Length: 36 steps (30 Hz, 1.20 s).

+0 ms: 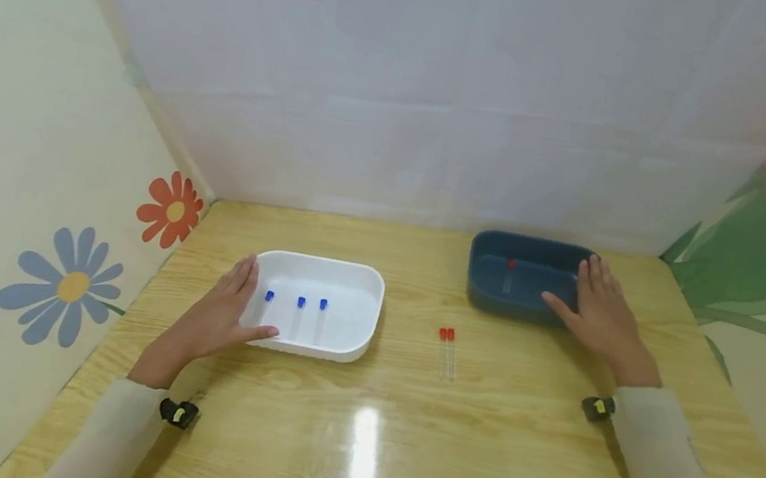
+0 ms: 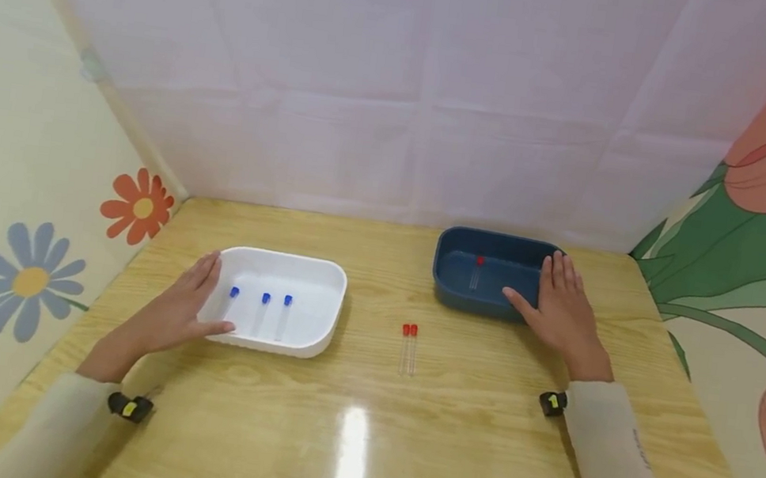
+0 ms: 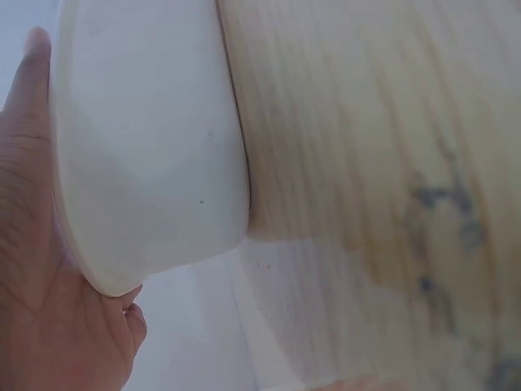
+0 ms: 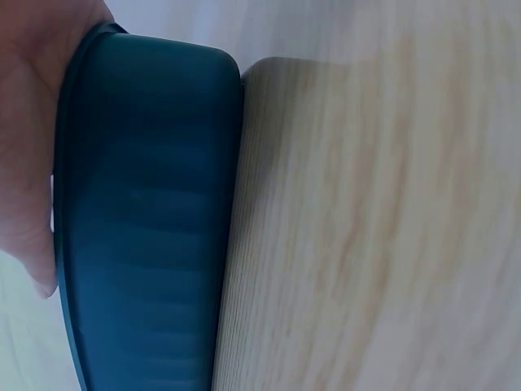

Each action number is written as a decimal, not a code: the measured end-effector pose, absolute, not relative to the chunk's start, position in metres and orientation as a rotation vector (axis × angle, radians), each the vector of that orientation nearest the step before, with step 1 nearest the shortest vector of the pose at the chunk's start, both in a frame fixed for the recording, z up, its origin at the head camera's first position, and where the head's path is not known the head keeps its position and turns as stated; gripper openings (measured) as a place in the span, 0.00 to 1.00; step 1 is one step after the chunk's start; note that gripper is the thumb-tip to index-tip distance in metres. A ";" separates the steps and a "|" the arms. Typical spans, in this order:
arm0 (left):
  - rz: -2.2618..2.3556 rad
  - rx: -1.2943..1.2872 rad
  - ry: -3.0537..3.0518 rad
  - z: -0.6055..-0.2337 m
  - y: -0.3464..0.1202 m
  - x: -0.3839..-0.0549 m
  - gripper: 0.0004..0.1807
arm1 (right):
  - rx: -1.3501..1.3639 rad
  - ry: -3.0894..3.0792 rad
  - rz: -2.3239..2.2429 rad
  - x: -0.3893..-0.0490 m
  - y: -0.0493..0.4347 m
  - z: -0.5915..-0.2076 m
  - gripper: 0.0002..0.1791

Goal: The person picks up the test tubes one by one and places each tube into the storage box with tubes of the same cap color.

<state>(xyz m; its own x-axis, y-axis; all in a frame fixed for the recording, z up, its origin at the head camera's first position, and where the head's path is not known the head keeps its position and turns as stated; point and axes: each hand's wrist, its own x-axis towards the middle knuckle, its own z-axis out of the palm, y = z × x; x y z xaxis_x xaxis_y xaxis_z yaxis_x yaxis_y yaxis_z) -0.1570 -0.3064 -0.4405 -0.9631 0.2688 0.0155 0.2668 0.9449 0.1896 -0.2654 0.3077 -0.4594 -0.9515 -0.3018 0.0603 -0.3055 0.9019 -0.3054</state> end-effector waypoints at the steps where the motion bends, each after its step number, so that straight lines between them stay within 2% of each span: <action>1: 0.292 0.430 3.089 -0.440 -0.307 -0.157 0.68 | 0.486 -3.053 0.491 -0.266 0.308 -0.460 0.57; 10: 0.292 0.519 3.134 -0.438 -0.301 -0.159 0.66 | 0.481 -3.053 0.494 -0.267 0.309 -0.463 0.58; 24: 0.226 0.825 3.248 -0.424 -0.259 -0.159 0.62 | 0.479 -3.035 0.489 -0.268 0.307 -0.463 0.58; 36: 0.241 0.890 3.263 -0.421 -0.231 -0.163 0.63 | 0.462 -3.044 0.512 -0.267 0.307 -0.463 0.58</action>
